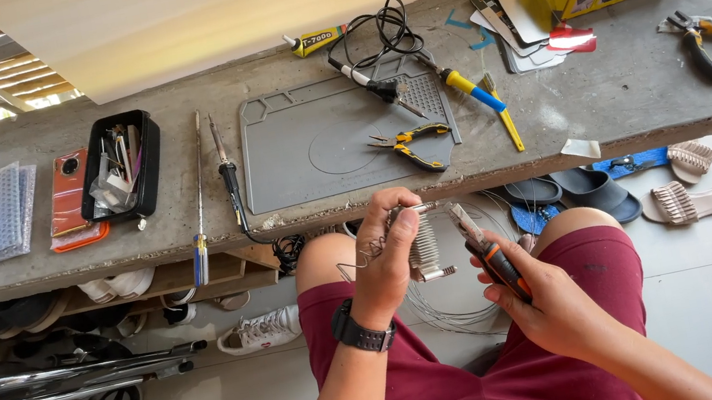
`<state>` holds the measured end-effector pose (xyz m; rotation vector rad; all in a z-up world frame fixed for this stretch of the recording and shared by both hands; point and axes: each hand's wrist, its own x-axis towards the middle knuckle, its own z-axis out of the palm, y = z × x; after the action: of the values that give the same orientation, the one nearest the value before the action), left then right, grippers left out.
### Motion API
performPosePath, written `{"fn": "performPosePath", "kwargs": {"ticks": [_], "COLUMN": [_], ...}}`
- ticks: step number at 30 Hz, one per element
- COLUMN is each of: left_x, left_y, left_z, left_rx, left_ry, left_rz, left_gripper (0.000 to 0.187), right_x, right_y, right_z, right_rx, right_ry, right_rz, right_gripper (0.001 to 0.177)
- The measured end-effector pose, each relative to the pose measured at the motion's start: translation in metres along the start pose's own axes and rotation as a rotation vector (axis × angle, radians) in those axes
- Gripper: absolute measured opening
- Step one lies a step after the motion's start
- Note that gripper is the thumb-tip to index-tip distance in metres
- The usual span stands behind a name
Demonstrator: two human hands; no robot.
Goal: The person solders a metal heatsink using a soldering iron and solder wire, then uses pliers to trim the excess solder. They manipulate the heatsink and tools on a workbench.
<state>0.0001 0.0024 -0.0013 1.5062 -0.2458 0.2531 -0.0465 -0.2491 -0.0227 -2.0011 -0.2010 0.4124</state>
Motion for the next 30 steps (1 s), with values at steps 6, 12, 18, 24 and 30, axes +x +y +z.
{"fn": "performPosePath", "kwargs": {"ticks": [6,12,18,24,30], "left_x": [-0.001,-0.003,0.004,0.007,0.012], "left_y": [0.005,-0.021,-0.008,-0.03,-0.037], "left_z": [-0.015,-0.013,-0.001,-0.007,-0.009], "left_rx": [-0.169,0.043,0.718,0.929,0.915], "left_ry": [-0.078,-0.074,0.12,0.192,0.283], "left_rz": [-0.271,-0.087,0.159,0.149,0.075], "left_gripper": [0.038,0.063,0.065,0.07,0.071], "right_x": [0.014,0.074,0.147,0.165,0.188], "right_y": [0.006,0.036,0.07,0.062,0.089], "right_z": [-0.025,-0.105,-0.17,-0.185,-0.193], "right_rx": [-0.022,-0.478,-0.754,-0.99,-1.078], "right_ry": [0.125,0.524,0.587,0.484,0.536], "right_rz": [-0.017,-0.154,-0.118,-0.107,-0.231], "right_gripper": [0.07,0.065,0.071,0.056,0.049]}}
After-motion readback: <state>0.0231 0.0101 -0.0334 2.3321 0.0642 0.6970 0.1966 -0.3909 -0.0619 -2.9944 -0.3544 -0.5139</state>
